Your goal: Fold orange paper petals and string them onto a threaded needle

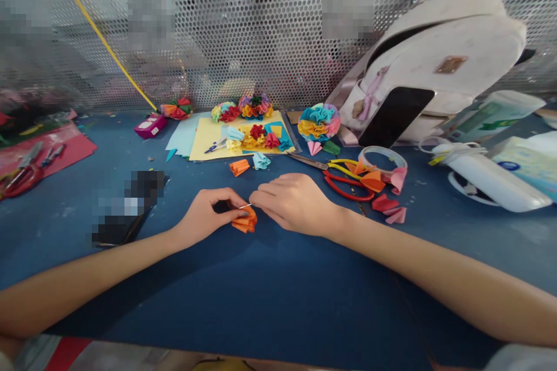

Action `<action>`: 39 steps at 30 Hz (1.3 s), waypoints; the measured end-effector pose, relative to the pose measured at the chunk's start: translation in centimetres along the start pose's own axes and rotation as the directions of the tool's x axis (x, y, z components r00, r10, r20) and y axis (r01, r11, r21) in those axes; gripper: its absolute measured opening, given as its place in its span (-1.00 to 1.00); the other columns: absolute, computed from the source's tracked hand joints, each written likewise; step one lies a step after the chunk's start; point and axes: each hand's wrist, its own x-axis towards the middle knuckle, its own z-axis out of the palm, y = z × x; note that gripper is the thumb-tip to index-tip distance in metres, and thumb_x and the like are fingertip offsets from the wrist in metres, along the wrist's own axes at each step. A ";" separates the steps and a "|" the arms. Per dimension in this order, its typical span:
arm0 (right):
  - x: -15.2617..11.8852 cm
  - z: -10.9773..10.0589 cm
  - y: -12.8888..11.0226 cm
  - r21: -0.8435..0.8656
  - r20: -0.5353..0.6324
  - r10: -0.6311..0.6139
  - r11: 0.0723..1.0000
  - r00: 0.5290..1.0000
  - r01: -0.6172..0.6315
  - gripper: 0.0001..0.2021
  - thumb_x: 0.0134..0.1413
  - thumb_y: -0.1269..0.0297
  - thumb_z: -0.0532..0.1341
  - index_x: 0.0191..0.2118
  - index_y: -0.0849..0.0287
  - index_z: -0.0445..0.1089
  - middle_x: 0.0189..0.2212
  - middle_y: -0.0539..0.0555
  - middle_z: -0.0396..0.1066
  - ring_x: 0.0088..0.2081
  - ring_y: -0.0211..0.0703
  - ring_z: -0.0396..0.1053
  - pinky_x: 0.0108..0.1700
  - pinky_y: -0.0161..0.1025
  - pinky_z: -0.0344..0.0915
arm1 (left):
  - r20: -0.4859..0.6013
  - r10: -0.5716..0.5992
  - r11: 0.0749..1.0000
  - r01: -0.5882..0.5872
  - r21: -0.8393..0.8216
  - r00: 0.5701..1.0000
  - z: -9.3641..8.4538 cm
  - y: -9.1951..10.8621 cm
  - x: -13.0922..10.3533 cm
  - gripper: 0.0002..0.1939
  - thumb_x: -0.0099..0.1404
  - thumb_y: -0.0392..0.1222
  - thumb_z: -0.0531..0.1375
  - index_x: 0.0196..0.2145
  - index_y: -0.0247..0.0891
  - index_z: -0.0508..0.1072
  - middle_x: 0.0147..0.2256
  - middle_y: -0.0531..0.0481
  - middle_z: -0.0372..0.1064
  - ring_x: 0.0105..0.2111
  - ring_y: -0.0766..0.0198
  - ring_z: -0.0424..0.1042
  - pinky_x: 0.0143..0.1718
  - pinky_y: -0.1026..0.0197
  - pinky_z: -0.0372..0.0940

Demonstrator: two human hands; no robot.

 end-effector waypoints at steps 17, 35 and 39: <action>0.3 -0.4 -0.7 -0.160 0.031 -0.095 0.982 0.995 0.099 -0.73 0.39 0.46 0.01 -0.26 0.18 0.44 -0.49 0.01 0.39 -0.47 -0.23 0.24 -0.36 -0.20 -0.01 | -0.022 0.152 0.988 -0.151 0.041 0.988 -0.3 0.4 0.0 -0.89 0.27 -0.26 0.33 -0.43 -0.25 0.62 -0.41 -0.02 0.53 -0.36 0.27 0.48 -0.24 0.23 0.35; 0.4 -0.6 -1.2 -0.206 0.032 -0.108 0.972 0.994 0.112 -0.73 0.37 0.48 0.02 -0.28 0.18 0.43 -0.49 -0.02 0.39 -0.46 -0.21 0.21 -0.33 -0.18 0.01 | 0.047 0.176 0.970 -0.182 0.161 0.983 -0.3 1.3 -0.2 -0.82 0.30 -0.42 0.23 -0.46 -0.29 0.44 -0.41 0.06 0.35 -0.34 0.30 0.36 -0.25 0.27 0.22; 0.5 -0.5 -1.2 -0.193 0.016 -0.107 0.975 0.994 0.108 -0.72 0.41 0.43 0.02 -0.29 0.20 0.43 -0.50 -0.01 0.36 -0.46 -0.21 0.20 -0.34 -0.18 0.00 | 0.054 0.171 0.975 -0.177 0.132 0.984 -0.4 1.4 -0.2 -0.81 0.27 -0.44 0.24 -0.48 -0.30 0.43 -0.42 0.08 0.34 -0.36 0.34 0.35 -0.26 0.29 0.20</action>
